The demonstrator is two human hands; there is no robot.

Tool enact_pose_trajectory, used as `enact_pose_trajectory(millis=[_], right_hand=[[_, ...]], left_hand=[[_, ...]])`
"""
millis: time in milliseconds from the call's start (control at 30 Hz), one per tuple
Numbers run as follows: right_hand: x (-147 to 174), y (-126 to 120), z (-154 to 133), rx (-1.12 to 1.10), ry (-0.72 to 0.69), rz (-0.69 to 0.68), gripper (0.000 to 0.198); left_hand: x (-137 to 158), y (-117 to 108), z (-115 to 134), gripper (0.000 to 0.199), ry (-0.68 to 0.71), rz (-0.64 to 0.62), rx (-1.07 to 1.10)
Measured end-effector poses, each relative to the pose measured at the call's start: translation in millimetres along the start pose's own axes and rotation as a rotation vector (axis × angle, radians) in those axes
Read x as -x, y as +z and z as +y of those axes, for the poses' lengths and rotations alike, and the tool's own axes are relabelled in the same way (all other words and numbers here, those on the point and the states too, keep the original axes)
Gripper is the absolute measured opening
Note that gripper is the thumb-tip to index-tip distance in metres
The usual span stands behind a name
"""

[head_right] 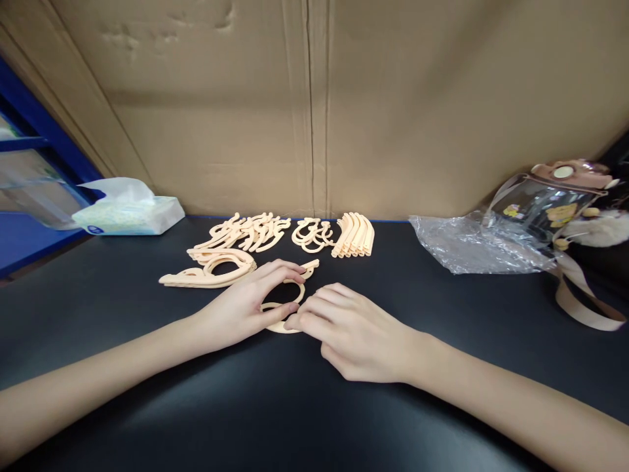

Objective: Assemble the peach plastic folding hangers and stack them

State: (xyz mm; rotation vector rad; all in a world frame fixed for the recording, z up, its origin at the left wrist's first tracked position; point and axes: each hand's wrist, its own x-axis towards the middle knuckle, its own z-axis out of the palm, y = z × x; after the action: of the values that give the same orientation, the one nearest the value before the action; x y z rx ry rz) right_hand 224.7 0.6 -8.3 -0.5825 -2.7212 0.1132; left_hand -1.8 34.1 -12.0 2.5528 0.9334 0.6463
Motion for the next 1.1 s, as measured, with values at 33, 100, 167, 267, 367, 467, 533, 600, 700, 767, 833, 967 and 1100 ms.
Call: enact_pose_trajectory(millis=[33, 100, 167, 267, 367, 467, 533, 600, 700, 767, 833, 967, 1100], right_hand=[[-0.4, -0.1, 0.7, 0.004, 0.001, 0.001, 0.039], [-0.6, 0.0, 2.5, 0.016, 0.01, 0.009, 0.039], [-0.4, 0.2, 5.2, 0.025, 0.029, 0.025, 0.039], [0.1, 0.3, 10.6, 0.034, 0.068, 0.044, 0.041], [0.4, 0.6, 15.8, 0.036, 0.108, 0.057, 0.04], [0.8, 1.3, 18.9, 0.012, 0.145, 0.059, 0.042], [1.4, 2.1, 19.8, -0.014, 0.161, 0.067, 0.043], [2.4, 3.1, 20.6, -0.048, 0.178, 0.094, 0.042], [4.0, 4.3, 22.1, -0.06, 0.211, 0.155, 0.036], [4.7, 4.7, 23.2, -0.021, 0.235, 0.178, 0.029], [4.6, 4.9, 23.7, 0.041, 0.262, 0.186, 0.024], [2.1, 4.8, 21.6, 0.124, 0.284, 0.193, 0.021], [0.0, 3.1, 18.2, 0.131, 0.314, 0.193, 0.021]], left_hand=[[0.1, -0.3, 0.2, 0.023, 0.001, 0.0, -0.009], [0.2, -0.8, 1.3, 0.023, 0.006, -0.005, -0.033], [0.2, -1.2, 3.5, 0.023, 0.013, -0.017, -0.065], [0.1, -2.3, 7.8, 0.022, 0.017, -0.04, -0.118], [0.2, -3.4, 9.7, 0.025, 0.003, -0.033, -0.142], [0.6, -3.2, 6.8, 0.03, 0.013, -0.028, -0.131], [0.9, -2.0, 3.5, 0.036, 0.023, -0.027, -0.132], [1.1, -0.5, 0.5, 0.039, 0.023, -0.023, -0.14], [1.3, 1.3, -2.0, 0.04, 0.027, -0.018, -0.149], [1.4, 2.0, -2.6, 0.041, 0.034, -0.014, -0.152], [1.5, 2.4, -2.9, 0.043, 0.039, -0.013, -0.155], [1.5, 1.8, -2.2, 0.043, 0.044, -0.017, -0.157], [1.0, -0.3, 0.8, 0.042, 0.039, -0.009, -0.143]])
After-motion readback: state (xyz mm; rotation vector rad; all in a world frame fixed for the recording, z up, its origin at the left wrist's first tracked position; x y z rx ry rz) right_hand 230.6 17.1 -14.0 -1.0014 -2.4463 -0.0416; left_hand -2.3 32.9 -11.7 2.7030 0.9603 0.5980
